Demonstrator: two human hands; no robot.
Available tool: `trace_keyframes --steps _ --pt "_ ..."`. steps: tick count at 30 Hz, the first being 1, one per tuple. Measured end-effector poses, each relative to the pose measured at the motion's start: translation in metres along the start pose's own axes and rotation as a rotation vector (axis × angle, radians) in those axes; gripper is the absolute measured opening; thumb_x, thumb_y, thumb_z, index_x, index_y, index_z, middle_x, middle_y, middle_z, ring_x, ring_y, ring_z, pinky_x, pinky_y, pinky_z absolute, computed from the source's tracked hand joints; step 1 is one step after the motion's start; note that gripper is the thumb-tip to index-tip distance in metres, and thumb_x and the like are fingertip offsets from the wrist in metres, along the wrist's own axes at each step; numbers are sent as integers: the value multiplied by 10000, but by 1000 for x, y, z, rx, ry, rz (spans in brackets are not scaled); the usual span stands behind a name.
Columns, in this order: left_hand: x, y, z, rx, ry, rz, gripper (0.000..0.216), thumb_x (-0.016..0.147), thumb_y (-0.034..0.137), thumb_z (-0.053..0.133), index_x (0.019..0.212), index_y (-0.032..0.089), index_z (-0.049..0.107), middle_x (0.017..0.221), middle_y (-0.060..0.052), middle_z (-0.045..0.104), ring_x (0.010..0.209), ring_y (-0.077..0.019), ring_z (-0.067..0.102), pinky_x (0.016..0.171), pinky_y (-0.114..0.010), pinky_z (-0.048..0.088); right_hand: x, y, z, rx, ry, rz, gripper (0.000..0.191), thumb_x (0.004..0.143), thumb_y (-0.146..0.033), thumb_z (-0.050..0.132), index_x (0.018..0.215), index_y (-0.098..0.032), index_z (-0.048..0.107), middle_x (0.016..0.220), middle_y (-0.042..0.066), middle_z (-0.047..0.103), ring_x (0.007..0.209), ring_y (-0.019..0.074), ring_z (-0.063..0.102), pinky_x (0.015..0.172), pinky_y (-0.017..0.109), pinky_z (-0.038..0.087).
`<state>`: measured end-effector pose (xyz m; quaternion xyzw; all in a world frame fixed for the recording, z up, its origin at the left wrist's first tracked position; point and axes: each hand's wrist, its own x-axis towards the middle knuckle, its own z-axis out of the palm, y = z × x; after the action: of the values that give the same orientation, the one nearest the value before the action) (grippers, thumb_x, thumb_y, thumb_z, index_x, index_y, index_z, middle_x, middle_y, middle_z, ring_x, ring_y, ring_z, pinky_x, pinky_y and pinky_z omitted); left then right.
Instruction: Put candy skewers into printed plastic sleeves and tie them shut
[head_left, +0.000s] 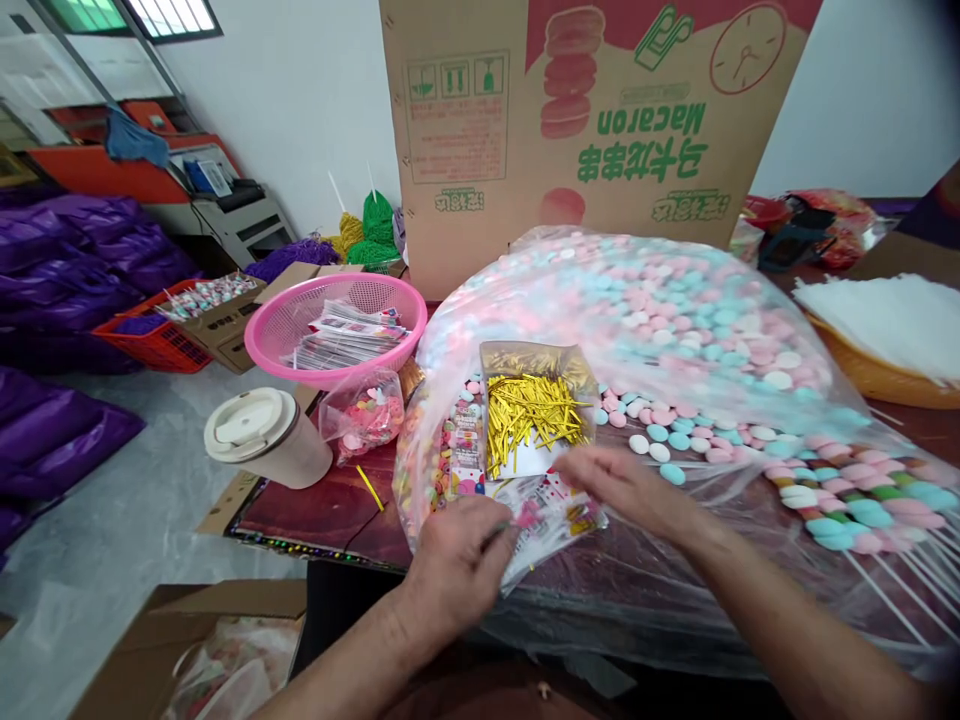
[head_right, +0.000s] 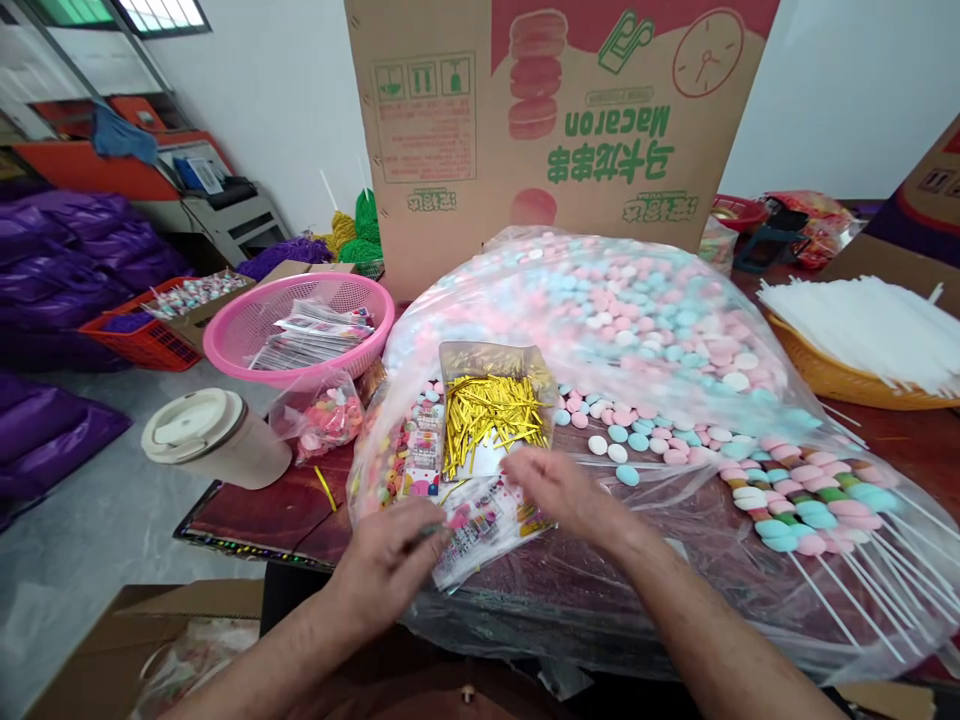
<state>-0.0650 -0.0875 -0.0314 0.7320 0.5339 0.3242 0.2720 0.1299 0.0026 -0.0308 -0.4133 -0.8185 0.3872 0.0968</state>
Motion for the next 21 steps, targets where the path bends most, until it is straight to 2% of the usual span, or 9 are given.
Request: trace_keyframes --steps 1,2,4,5,7,10,12,16,21 --pt "3 -2 1 -198 73 -197 174 781 256 510 714 151 632 632 -34 599 611 -151 564 577 -264 444 12 8 -7 -239 154 -38 364 909 -266 280 696 -167 558 730 62 597 715 163 534 635 272 400" --pt "6 -2 2 -399 138 -390 152 736 282 563 705 152 636 607 -16 590 571 -137 556 550 -253 440 24 15 -12 -364 232 -55 309 886 -229 345 688 -158 572 769 83 602 777 185 523 672 290 388" --pt "11 -2 7 -751 224 -712 176 624 314 653 686 152 624 562 12 575 467 -116 530 466 -238 420 41 27 -14 -487 282 -81 209 817 -179 468 643 -152 580 770 100 599 836 218 499 719 321 362" --pt "13 -1 9 -879 256 -824 215 574 320 685 688 151 615 554 16 580 429 -114 525 428 -233 405 46 31 -13 -494 280 -89 181 789 -162 506 623 -152 577 754 100 594 842 227 492 727 329 353" --pt "16 -1 12 -1033 302 -938 293 505 321 731 705 151 601 553 12 603 386 -126 533 370 -219 369 49 35 -12 -523 312 -99 169 781 -133 506 627 -151 574 752 102 587 849 235 484 733 340 343" --pt "20 -1 14 -1120 320 -939 323 475 295 756 711 145 595 546 7 618 357 -128 539 337 -200 341 36 30 -13 -525 397 -75 180 825 -108 420 727 -132 568 821 126 580 858 236 484 724 344 350" --pt "23 0 16 -1142 323 -942 314 473 283 758 703 145 594 534 10 618 350 -123 538 334 -193 341 22 17 -12 -498 422 -58 183 858 -128 378 780 -135 543 781 98 578 778 203 507 667 307 370" --pt "29 5 20 -1149 318 -934 283 474 265 750 689 144 611 509 15 613 358 -120 533 345 -197 355 -4 -21 10 -130 321 -141 182 914 -227 343 839 -181 503 638 -12 537 559 124 487 518 224 352" --pt "30 15 23 -1163 287 -787 155 545 242 711 632 128 652 476 37 559 432 -86 509 451 -205 413 -9 -45 45 233 315 -189 145 906 -244 353 852 -195 479 654 -20 520 579 122 487 545 226 373"
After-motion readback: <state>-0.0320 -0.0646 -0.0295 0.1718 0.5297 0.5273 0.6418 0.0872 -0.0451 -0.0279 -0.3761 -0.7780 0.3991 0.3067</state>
